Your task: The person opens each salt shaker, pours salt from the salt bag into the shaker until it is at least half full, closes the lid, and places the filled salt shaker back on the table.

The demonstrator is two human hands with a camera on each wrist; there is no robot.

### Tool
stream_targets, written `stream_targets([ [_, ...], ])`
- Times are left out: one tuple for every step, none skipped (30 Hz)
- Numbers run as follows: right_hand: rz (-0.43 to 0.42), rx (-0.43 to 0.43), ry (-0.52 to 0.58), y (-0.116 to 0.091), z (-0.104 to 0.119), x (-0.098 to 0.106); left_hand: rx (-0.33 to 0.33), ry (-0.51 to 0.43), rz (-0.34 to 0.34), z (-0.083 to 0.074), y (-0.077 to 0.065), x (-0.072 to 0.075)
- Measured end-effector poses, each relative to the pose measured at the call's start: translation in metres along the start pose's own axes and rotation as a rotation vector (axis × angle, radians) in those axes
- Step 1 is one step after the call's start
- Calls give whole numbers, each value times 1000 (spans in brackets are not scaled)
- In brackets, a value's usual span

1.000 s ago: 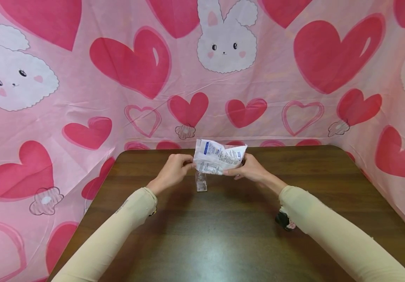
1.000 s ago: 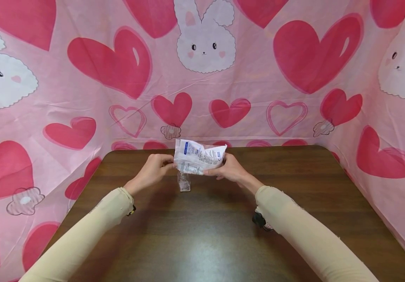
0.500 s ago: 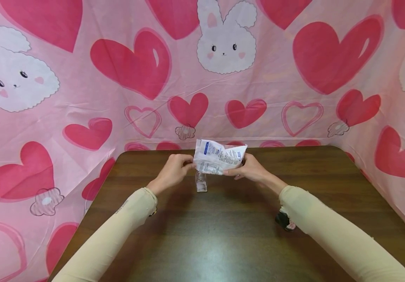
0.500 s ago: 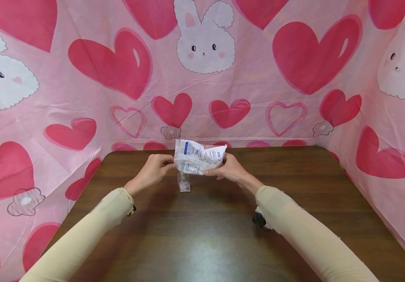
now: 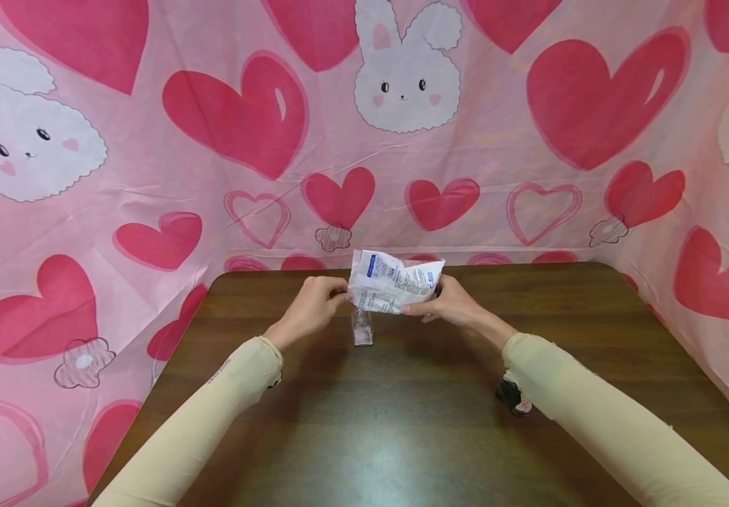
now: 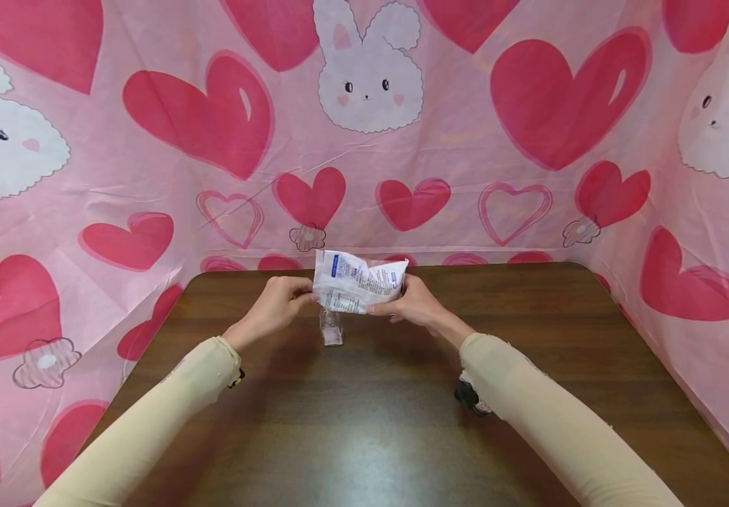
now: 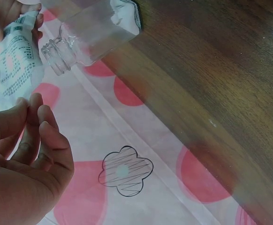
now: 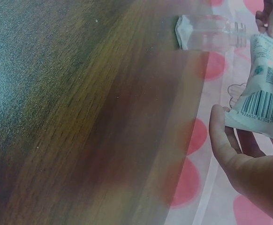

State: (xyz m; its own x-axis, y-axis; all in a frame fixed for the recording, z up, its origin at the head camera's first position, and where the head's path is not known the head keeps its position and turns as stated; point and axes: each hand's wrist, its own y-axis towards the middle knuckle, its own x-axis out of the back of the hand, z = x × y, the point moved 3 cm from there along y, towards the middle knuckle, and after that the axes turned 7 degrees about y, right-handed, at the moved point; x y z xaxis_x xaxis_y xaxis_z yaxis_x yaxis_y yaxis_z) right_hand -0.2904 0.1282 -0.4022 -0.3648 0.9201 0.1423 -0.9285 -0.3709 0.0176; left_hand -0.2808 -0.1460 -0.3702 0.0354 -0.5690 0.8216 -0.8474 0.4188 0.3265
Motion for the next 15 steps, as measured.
stream_targets([
  [0, -1, 0, 0, 0, 0, -2, 1, 0, 0, 0, 0],
  [-1, -1, -1, 0, 1, 0, -3, 1, -1, 0, 0, 0],
  [-1, -1, -2, 0, 1, 0, -4, 0, -1, 0, 0, 0],
  [-2, -1, -3, 0, 1, 0, -4, 0, -1, 0, 0, 0],
  [-2, 0, -2, 0, 2, 0, -4, 1, 0, 0, 0, 1],
  [-2, 3, -3, 0, 1, 0, -4, 1, 0, 0, 1, 1],
  [-2, 4, -2, 0, 2, 0, -4, 0, -1, 0, 1, 1],
  [-3, 6, -3, 1, 2, 0, -3, -1, -1, 0, 1, 1],
  [-3, 8, -1, 1, 2, 0, -2, -1, -1, 0, 1, 1],
  [-4, 11, -1, 1, 2, 0, -3, -1, -1, 0, 1, 1],
  [-4, 12, 0, 1, 3, 0, -3, -1, -2, 0, 1, 1],
  [-4, 13, -1, 1, 3, 0, -3, -2, -3, -1, 1, 1],
  [-5, 11, 0, 1, 3, -1, -2, -1, -4, -1, 1, 1],
  [-5, 11, 0, 1, 3, -1, -3, 0, -5, -1, 1, 1],
  [-5, 9, 2, 1, 3, -1, -3, 1, -6, -1, 1, 1],
])
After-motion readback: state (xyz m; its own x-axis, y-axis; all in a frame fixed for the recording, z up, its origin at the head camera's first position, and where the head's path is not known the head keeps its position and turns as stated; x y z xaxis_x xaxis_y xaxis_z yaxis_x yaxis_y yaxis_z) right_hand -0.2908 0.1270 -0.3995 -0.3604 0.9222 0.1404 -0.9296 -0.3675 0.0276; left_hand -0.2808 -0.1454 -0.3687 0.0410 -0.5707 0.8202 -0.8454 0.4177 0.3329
